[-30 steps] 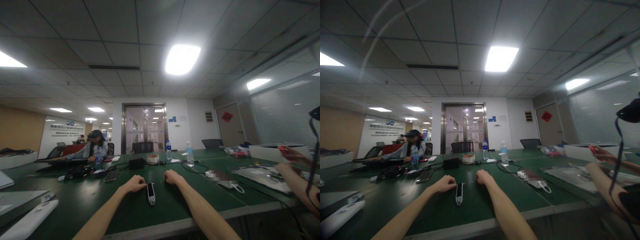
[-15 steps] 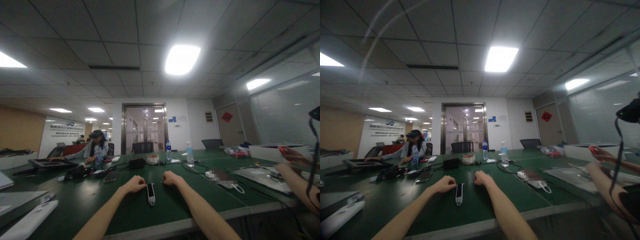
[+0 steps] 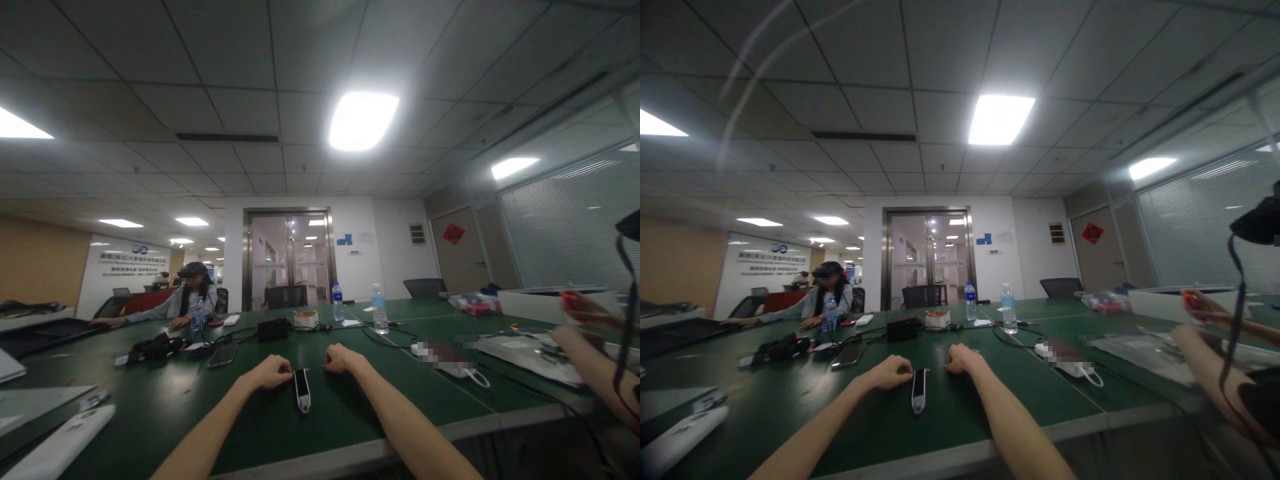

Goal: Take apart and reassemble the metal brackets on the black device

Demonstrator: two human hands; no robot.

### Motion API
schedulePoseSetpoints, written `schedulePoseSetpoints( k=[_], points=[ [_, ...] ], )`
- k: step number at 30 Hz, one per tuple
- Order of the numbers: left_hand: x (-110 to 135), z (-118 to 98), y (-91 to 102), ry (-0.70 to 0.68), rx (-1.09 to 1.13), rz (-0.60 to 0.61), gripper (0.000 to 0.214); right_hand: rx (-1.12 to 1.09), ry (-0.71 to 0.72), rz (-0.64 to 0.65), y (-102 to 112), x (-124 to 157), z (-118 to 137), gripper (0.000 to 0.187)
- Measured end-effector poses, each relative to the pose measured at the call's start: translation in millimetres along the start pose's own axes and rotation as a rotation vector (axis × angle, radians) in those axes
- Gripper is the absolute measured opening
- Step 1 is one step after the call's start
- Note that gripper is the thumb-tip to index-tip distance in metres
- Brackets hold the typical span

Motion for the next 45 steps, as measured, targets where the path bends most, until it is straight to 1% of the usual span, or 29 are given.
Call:
schedulePoseSetpoints(
  k=[6,10,15,20,29,36,45],
  points=[
    [-1,-2,-0.4,-0.005,-0.074,-0.008,0.027,0.051,0.047,0.011,0,3,9,0.028],
    [-3,-2,-2.7,-0.005,-0.104,0.002,0.026,0.039,0.096,0.051,-5,1,13,0.026],
    [-3,-3,-3.6,-0.013,-0.136,-0.001,0.026,0.002,0.132,0.061,-7,2,20,0.023],
    [-1,-5,-2.6,0.009,-0.153,0.017,0.025,-0.009,0.118,0.066,-6,4,22,0.024],
    [5,-13,2.5,0.025,-0.145,0.032,0.026,-0.004,0.136,0.083,-6,3,21,0.026],
    [3,-11,0.7,0.029,-0.194,0.03,0.025,0.006,0.133,0.086,-4,8,25,0.027],
    [3,-11,0.3,0.032,-0.172,0.045,0.025,-0.003,0.102,0.107,1,16,29,0.03]
  ],
)
Point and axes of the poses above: each hand's wrist, its own x-axis away from the middle knuckle, its own y-axis out of the back of the hand, z = x × y, the point moved 6 cm from there along -x, towards the middle knuckle, and after that the axes turned 7 degrees about -x, right-handed, at the moved point
